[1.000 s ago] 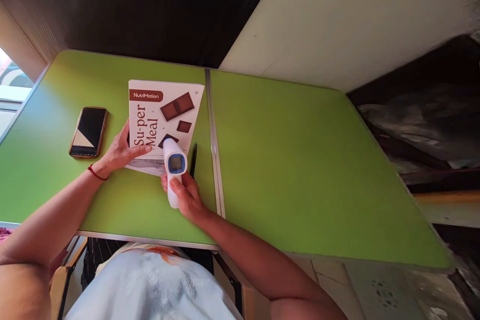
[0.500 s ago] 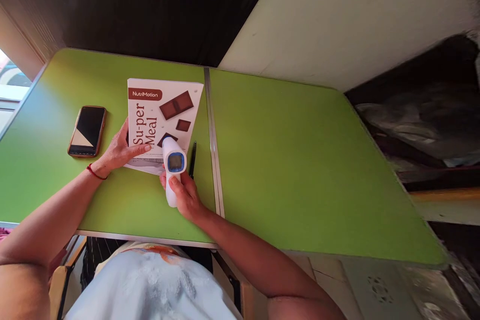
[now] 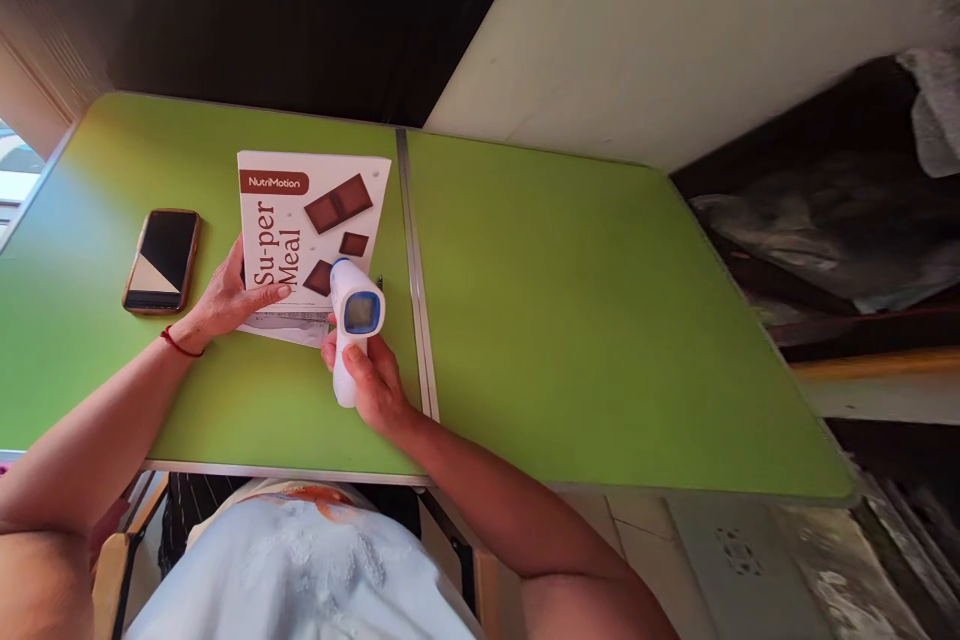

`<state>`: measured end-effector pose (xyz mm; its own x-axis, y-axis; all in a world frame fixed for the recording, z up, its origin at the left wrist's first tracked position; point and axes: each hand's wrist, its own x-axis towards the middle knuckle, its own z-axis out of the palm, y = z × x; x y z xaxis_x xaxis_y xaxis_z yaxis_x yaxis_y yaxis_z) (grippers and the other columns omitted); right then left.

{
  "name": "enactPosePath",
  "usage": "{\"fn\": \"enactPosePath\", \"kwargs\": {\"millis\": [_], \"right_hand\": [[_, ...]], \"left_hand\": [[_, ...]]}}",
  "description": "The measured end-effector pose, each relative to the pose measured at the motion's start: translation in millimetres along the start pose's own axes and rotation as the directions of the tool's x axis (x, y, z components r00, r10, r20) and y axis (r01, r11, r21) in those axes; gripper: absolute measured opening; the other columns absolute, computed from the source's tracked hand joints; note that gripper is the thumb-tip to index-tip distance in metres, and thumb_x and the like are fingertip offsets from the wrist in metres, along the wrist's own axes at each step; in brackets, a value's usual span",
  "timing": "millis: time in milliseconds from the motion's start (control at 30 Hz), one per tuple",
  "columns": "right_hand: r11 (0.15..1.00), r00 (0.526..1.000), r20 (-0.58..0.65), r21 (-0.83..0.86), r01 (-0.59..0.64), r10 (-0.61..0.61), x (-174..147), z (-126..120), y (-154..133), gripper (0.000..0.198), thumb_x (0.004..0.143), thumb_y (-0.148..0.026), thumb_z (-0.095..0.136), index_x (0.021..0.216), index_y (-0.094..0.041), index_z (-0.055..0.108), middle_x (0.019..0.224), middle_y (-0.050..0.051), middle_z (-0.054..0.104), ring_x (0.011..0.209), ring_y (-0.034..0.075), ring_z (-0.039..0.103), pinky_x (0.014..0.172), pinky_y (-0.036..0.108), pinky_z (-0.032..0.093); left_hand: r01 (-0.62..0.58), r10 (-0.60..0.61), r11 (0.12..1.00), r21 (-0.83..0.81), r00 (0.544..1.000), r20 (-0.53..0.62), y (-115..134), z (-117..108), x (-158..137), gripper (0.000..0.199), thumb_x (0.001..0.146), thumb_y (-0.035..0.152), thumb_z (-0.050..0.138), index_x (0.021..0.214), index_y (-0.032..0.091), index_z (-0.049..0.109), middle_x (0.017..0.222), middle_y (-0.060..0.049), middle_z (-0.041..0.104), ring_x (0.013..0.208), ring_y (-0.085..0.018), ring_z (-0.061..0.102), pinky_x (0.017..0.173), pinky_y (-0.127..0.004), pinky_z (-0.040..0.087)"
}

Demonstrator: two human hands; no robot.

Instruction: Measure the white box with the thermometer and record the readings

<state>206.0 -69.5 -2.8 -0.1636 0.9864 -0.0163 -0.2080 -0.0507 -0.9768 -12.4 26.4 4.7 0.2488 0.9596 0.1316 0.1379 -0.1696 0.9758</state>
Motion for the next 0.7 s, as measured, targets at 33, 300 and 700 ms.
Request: {"fn": "enactPosePath", "kwargs": {"millis": [33, 300, 700], "right_hand": [[1.000, 1.000, -0.013, -0.012, 0.003, -0.003, -0.8, -0.9, 0.6, 0.062, 0.082, -0.085, 0.065, 0.097, -0.026, 0.061, 0.073, -0.001, 0.055, 0.061, 0.015, 0.044, 0.059, 0.034, 0.042], [0.995, 0.998, -0.023, -0.080, 0.054, -0.057, -4.1, -6.0, 1.2, 0.059, 0.085, -0.083, 0.065, 0.101, -0.026, 0.063, 0.075, -0.001, 0.056, 0.064, 0.017, 0.047, 0.065, 0.035, 0.045], [0.979, 0.974, -0.153, -0.145, 0.145, -0.167, 5.6, -27.9, -1.6, 0.052, 0.087, -0.077, 0.067, 0.102, -0.027, 0.065, 0.080, 0.001, 0.061, 0.067, 0.018, 0.051, 0.065, 0.035, 0.046]], "left_hand": [[0.000, 0.000, 1.000, 0.009, 1.000, -0.005, 0.2, -0.4, -0.1, 0.078, 0.074, 0.057, 0.093, 0.133, 0.019, 0.060, 0.127, -0.016, 0.075, 0.117, -0.038, 0.073, 0.098, -0.052, 0.060], [0.034, -0.034, 0.999, 0.007, 0.999, -0.016, 3.8, -1.5, -1.2, 0.070, 0.069, 0.057, 0.096, 0.121, 0.019, 0.067, 0.122, -0.014, 0.078, 0.114, -0.039, 0.074, 0.096, -0.051, 0.061], [-0.004, 0.042, 0.926, 0.379, 0.995, -0.091, 13.3, -11.6, -2.9, 0.072, 0.077, 0.064, 0.089, 0.131, 0.022, 0.066, 0.126, -0.013, 0.075, 0.123, -0.042, 0.069, 0.106, -0.053, 0.055]]}}
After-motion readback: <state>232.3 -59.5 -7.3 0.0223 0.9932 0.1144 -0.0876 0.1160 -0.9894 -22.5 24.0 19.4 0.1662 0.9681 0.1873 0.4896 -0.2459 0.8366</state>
